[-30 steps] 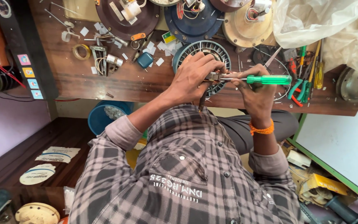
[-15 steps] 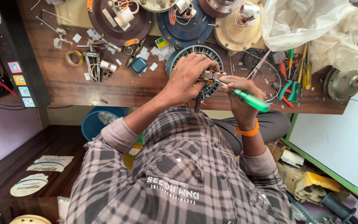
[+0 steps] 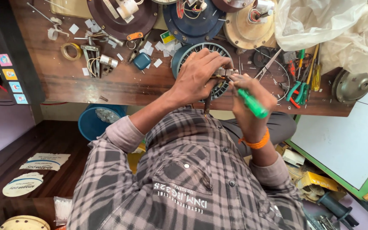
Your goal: The person sits on the floor and uses a green-handled screwdriver to work on a copper-wound motor armature held at the table edge, prying and adjusting the windings and repositioning the armature in a fan cover. They occasionally reach across the cluttered workbench for parts and continue working the windings by hand and with the screwdriver.
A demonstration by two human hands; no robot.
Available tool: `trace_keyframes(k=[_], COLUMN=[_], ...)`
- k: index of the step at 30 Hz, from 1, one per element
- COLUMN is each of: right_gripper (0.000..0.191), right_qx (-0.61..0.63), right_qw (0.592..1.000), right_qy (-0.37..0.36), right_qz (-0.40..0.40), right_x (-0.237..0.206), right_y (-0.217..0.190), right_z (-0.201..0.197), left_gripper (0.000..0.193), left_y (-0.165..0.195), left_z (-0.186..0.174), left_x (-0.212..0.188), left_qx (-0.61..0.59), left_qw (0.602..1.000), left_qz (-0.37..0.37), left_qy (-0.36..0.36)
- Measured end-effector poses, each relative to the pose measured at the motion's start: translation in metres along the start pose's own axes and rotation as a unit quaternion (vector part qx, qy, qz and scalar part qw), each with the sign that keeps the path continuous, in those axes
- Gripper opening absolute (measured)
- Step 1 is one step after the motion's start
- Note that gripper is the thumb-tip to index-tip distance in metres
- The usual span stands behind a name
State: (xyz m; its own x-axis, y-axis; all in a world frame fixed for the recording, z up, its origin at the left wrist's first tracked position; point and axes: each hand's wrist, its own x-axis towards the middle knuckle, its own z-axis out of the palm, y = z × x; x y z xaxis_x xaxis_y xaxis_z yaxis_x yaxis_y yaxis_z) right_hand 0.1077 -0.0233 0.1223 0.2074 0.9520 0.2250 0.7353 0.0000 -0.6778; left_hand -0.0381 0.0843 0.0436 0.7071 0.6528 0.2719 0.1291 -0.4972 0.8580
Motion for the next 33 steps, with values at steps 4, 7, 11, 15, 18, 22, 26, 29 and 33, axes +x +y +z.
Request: trace_keyframes(k=[4,7,11,15,18,22,26,29,33], right_gripper=[0.013,0.013,0.016,0.019,0.02,0.019,0.02,0.02,0.02], right_qx=[0.125,0.154,0.143,0.254,0.292,0.272,0.175,0.166,0.137], right_qw=[0.982,0.962,0.936,0.928,0.942,0.957,0.984,0.986,0.99], right_qy=[-0.04,-0.086,-0.178,-0.094,-0.047,-0.026,0.002,0.004,0.005], right_qz=[0.133,0.208,0.269,0.257,0.159,0.094,0.02,0.008,-0.024], right_x=[0.009,0.017,0.019,-0.002,-0.021,-0.031,-0.031,-0.029,-0.027], right_y=[0.002,0.012,0.037,0.052,0.054,0.05,0.044,0.041,0.04], right_z=[-0.009,-0.018,-0.03,-0.025,-0.015,-0.005,-0.002,0.0,-0.001], left_gripper=[0.048,0.045,0.046,0.046,0.044,0.043,0.042,0.044,0.039], left_y=[-0.002,-0.002,0.002,0.004,0.005,0.006,0.005,0.005,0.005], left_z=[-0.001,-0.001,-0.002,-0.003,-0.002,-0.001,0.0,0.0,0.0], left_x=[0.0,-0.002,-0.012,-0.014,-0.012,-0.011,-0.011,-0.01,-0.009], left_qx=[-0.004,-0.012,0.003,0.005,-0.002,-0.012,-0.013,-0.012,-0.017], left_qw=[1.0,1.0,1.0,1.0,1.0,1.0,1.0,1.0,1.0], left_qz=[0.023,0.025,0.023,0.02,0.016,0.006,0.008,0.012,0.005], left_qy=[0.018,0.006,-0.02,-0.018,-0.014,-0.021,-0.016,-0.013,-0.013])
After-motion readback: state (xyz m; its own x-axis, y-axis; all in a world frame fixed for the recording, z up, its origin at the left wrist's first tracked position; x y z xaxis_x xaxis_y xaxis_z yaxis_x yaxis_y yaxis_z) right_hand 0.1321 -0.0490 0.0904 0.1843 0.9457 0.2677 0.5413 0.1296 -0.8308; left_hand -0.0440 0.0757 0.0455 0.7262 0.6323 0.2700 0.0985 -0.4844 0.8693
